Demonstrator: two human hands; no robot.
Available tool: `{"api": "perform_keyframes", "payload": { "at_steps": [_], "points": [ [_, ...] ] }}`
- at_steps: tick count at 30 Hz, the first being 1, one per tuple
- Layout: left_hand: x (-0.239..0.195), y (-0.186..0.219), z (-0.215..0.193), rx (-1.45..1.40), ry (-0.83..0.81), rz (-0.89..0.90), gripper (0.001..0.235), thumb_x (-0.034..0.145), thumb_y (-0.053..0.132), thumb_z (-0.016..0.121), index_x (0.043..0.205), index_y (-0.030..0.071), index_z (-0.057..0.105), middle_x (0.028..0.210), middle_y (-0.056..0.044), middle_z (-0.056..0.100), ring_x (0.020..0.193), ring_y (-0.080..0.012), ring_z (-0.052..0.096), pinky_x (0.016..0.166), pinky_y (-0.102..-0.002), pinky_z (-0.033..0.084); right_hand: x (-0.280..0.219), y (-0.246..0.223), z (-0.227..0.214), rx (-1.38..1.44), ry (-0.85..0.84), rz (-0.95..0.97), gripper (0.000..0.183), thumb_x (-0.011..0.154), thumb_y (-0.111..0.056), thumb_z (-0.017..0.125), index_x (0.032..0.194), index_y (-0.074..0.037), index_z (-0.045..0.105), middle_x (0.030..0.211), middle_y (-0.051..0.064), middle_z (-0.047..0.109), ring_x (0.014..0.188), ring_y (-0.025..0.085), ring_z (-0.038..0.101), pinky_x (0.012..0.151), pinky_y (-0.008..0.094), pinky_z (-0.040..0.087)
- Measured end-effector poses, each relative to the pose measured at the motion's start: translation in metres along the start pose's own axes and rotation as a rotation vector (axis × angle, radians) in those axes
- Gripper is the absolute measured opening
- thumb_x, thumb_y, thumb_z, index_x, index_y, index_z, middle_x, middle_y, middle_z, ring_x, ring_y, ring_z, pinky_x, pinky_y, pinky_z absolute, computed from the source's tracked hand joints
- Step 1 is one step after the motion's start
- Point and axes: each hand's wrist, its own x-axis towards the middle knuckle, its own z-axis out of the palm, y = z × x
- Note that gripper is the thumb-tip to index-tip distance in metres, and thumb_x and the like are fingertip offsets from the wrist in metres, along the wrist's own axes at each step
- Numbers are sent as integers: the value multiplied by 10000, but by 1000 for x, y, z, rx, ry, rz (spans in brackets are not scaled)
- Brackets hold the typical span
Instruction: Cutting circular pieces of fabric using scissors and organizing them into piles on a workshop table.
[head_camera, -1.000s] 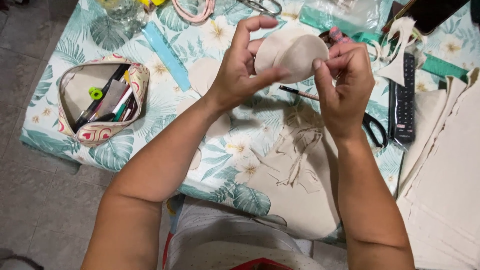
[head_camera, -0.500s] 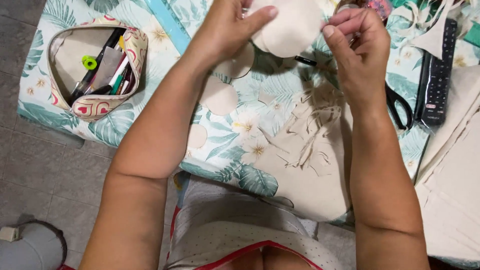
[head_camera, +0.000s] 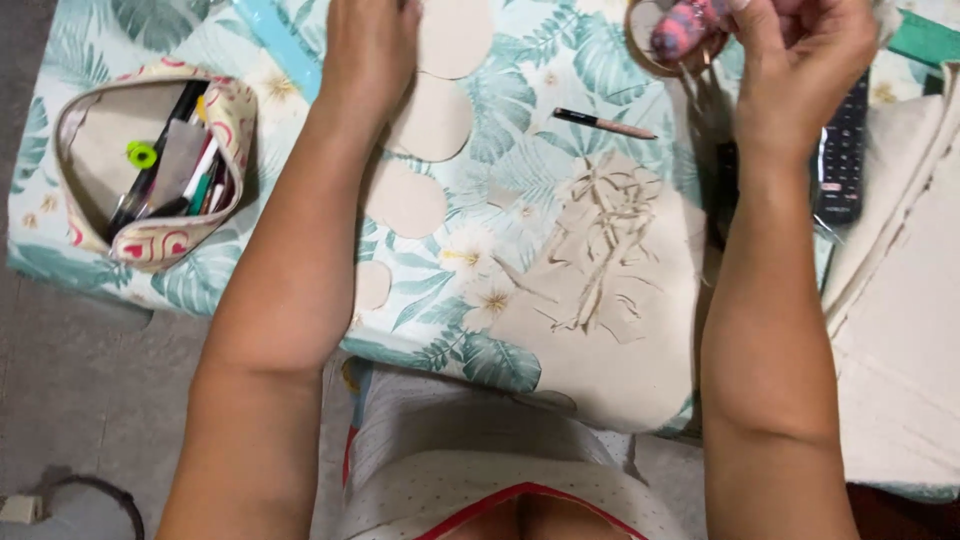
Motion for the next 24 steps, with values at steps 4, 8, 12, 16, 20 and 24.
{"api": "perform_keyframes", "payload": {
  "at_steps": [4,8,12,16,20,24],
  "points": [
    [0,16,-16,-40,67,39,220,803,-3,607,979,-1,475,924,-178,517,804,-374,508,621,-439,386,1,-7,6,-278,126,-75,177,860,26,756,814,-17,591,721,68,555,648,153,491,554,301,402],
    [-1,31,-28,-59,-60,-18,301,793,64,647,1024,5,464,1012,-173,455,859,-400,511,680,-459,401,-2,-14,14,-356,-10,-55,108,840,-33,597,781,-29,507,732,91,483,689,242,476,638,369,363],
    [-2,45,-35,-3,-131,-23,502,792,89,689,1195,-66,431,1255,-250,395,1077,-447,448,844,-501,399,1,-17,17,-356,-47,-54,117,838,-37,671,784,-20,568,738,96,569,679,245,512,619,369,369],
    [-9,42,-33,37,-109,-25,510,750,113,748,1165,-35,491,1255,-210,390,1039,-451,478,748,-528,447,-7,-14,18,-455,-106,28,118,876,-116,689,828,-25,631,816,81,520,775,249,483,703,394,367],
    [-7,46,-37,51,-84,-11,464,761,105,750,1156,-16,539,1288,-189,380,1123,-412,433,768,-557,459,4,-39,11,-495,-257,255,226,913,-131,605,1084,17,611,1003,149,449,932,313,479,889,484,434],
    [-9,56,-42,-188,-76,-2,416,837,61,682,1206,19,494,1166,-168,422,1086,-337,486,890,-380,423,-2,-64,-36,-531,-295,-56,293,828,26,635,1096,41,518,970,211,493,822,359,509,741,450,383]
  ]
}}
